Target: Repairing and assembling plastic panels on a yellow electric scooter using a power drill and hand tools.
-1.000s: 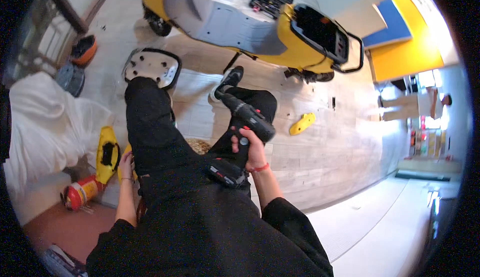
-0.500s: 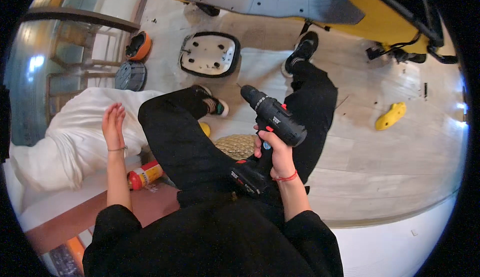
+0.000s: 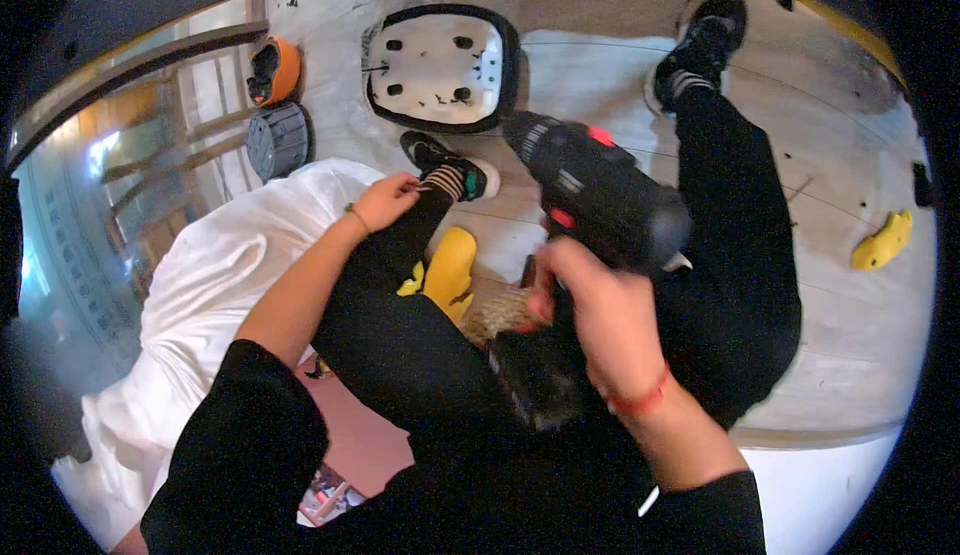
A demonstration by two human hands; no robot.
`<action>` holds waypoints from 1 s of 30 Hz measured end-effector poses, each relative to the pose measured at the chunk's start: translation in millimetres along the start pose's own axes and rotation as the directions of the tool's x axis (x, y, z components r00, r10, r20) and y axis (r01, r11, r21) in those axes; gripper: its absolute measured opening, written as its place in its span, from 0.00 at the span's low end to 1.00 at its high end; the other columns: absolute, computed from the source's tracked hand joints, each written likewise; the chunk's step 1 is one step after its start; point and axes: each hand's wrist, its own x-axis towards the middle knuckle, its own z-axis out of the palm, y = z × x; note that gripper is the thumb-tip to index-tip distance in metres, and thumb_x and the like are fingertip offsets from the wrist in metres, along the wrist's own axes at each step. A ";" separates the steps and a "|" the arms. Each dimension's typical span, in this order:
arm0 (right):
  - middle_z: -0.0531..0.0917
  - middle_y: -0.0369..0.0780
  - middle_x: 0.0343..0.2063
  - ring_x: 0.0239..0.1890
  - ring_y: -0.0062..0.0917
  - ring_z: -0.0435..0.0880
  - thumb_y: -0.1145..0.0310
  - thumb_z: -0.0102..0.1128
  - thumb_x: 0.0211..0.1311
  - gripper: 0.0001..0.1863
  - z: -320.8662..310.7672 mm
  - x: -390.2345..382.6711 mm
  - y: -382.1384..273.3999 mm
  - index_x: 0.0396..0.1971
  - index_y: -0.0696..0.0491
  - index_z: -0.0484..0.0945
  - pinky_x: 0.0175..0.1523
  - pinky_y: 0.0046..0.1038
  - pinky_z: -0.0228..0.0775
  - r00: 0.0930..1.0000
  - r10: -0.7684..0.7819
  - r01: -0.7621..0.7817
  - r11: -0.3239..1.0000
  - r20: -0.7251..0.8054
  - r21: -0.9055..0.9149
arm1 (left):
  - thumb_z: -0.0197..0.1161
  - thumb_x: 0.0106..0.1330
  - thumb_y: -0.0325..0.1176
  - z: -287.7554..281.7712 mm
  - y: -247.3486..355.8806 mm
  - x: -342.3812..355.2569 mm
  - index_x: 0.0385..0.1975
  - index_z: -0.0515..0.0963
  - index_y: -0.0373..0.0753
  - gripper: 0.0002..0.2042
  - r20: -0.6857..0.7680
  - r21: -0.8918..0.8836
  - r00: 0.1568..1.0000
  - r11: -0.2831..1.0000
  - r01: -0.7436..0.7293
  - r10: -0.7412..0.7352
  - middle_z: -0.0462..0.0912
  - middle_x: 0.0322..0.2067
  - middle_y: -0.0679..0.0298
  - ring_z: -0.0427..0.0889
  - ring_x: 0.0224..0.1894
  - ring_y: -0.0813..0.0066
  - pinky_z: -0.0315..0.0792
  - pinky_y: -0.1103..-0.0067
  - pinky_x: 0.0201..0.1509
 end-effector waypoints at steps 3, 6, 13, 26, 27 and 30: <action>0.73 0.38 0.19 0.16 0.21 0.70 0.69 0.51 0.49 0.18 -0.3 -4.1 -3.5 0.41 0.63 0.72 0.26 0.20 0.61 0.994 0.077 -0.075 0.997 -0.080 0.025 | 0.58 0.56 0.36 19.9 -23.2 22.5 0.42 0.74 0.33 0.17 0.044 0.074 0.999 0.997 -0.008 0.005 0.80 0.38 0.51 0.79 0.42 0.57 0.72 0.71 0.47; 0.72 0.39 0.17 0.15 0.23 0.69 0.68 0.49 0.48 0.20 -5.1 -5.8 0.6 0.41 0.64 0.71 0.26 0.20 0.61 0.967 0.165 -0.171 0.985 -0.196 -0.014 | 0.57 0.55 0.33 34.3 -28.9 55.5 0.41 0.74 0.33 0.15 -0.072 -0.030 0.996 0.999 0.045 -0.047 0.79 0.37 0.51 0.79 0.40 0.56 0.72 0.70 0.46; 0.71 0.42 0.15 0.13 0.27 0.69 0.71 0.48 0.46 0.21 -0.1 -0.3 12.5 0.41 0.68 0.69 0.24 0.23 0.62 0.931 0.265 -0.270 0.963 -0.252 0.017 | 0.57 0.54 0.27 24.9 -29.7 114.7 0.46 0.72 0.36 0.17 -0.488 0.025 0.869 0.996 -0.081 0.083 0.75 0.42 0.52 0.74 0.45 0.61 0.69 0.74 0.48; 0.70 0.42 0.15 0.13 0.29 0.70 0.75 0.48 0.46 0.28 17.3 11.1 8.6 0.50 0.71 0.64 0.21 0.24 0.65 0.916 0.259 -0.263 0.964 -0.307 0.029 | 0.53 0.52 0.20 16.0 -29.5 159.8 0.46 0.69 0.33 0.19 -0.412 -0.103 0.907 0.994 0.045 -0.084 0.71 0.42 0.52 0.74 0.46 0.59 0.71 0.74 0.49; 0.70 0.43 0.16 0.13 0.28 0.70 0.75 0.48 0.46 0.27 20.3 8.7 6.7 0.50 0.71 0.64 0.22 0.24 0.65 0.920 0.244 -0.251 0.968 -0.307 0.014 | 0.52 0.51 0.19 12.6 -29.3 155.1 0.47 0.68 0.33 0.20 -0.403 -0.119 0.912 0.992 0.035 -0.080 0.70 0.43 0.52 0.74 0.47 0.59 0.72 0.76 0.49; 0.71 0.43 0.16 0.13 0.28 0.70 0.74 0.48 0.47 0.27 18.7 10.1 11.8 0.50 0.72 0.64 0.22 0.24 0.65 0.922 0.236 -0.252 0.968 -0.308 -0.014 | 0.53 0.50 0.21 27.0 -32.3 147.8 0.45 0.67 0.36 0.19 -0.489 -0.133 0.870 0.981 -0.142 0.060 0.69 0.46 0.53 0.74 0.46 0.55 0.73 0.67 0.47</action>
